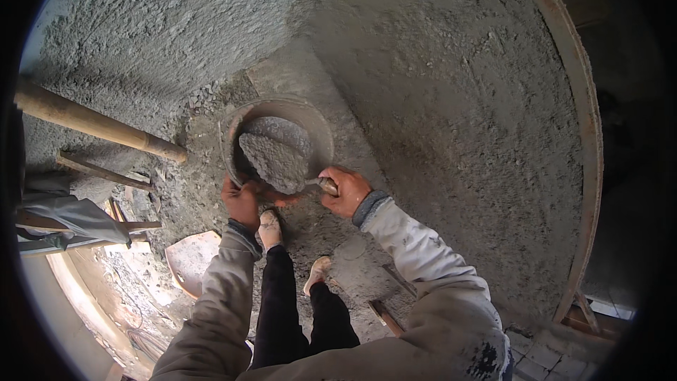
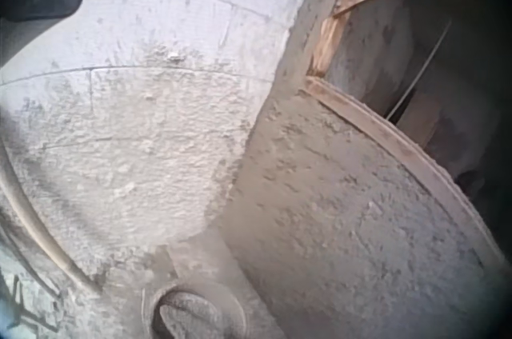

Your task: The person applies wet plaster from a bucket to a concrete block wall using a trowel, spreading the material across a section of the wall.

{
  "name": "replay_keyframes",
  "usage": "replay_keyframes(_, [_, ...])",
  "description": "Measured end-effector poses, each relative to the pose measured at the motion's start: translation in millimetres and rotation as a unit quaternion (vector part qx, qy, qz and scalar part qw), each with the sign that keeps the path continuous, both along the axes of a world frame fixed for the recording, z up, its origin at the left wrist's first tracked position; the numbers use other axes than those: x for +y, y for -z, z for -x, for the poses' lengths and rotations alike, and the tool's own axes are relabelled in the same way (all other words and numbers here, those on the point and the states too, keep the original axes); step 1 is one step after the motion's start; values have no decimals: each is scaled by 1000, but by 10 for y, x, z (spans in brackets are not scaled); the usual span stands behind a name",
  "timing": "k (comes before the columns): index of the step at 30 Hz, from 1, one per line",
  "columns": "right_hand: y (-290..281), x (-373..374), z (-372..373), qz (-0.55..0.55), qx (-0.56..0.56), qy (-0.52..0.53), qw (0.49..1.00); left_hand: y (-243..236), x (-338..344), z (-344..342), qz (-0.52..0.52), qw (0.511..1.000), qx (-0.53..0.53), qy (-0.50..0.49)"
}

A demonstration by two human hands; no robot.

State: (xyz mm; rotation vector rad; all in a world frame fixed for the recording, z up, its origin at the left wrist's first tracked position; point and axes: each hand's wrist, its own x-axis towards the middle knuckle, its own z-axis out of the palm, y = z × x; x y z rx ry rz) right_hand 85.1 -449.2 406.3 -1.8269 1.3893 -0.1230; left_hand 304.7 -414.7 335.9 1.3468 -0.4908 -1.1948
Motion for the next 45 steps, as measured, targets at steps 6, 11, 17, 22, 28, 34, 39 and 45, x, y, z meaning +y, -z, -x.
replay_keyframes(6, [-500,-1141,638,-317,-213,231,895,241,-78,-237,-27,999,3,-18])
replay_keyframes(11, [-905,-1486,1199,299,63,301,903,-36,-126,-385,-22,1000,-9,-10])
replay_keyframes(17, [-635,-375,18,115,307,-59,943,-128,-172,-265,11,983,-179,41])
replay_keyframes(22, [10,-284,-149,-10,328,-64,942,-730,-206,65,-38,950,-252,179])
replay_keyframes(28, [125,-83,-176,33,99,16,994,-235,-269,-227,39,995,-60,67])
replay_keyframes(34, [-707,-534,-556,19,-51,-30,998,139,-231,-664,-58,992,88,-68])
replay_keyframes(39, [-573,-1699,-252,-373,-205,154,892,210,-271,-926,-31,996,15,-78])
replay_keyframes(45, [-866,-2543,197,356,176,241,886,43,-265,-1093,-30,993,-23,-111])
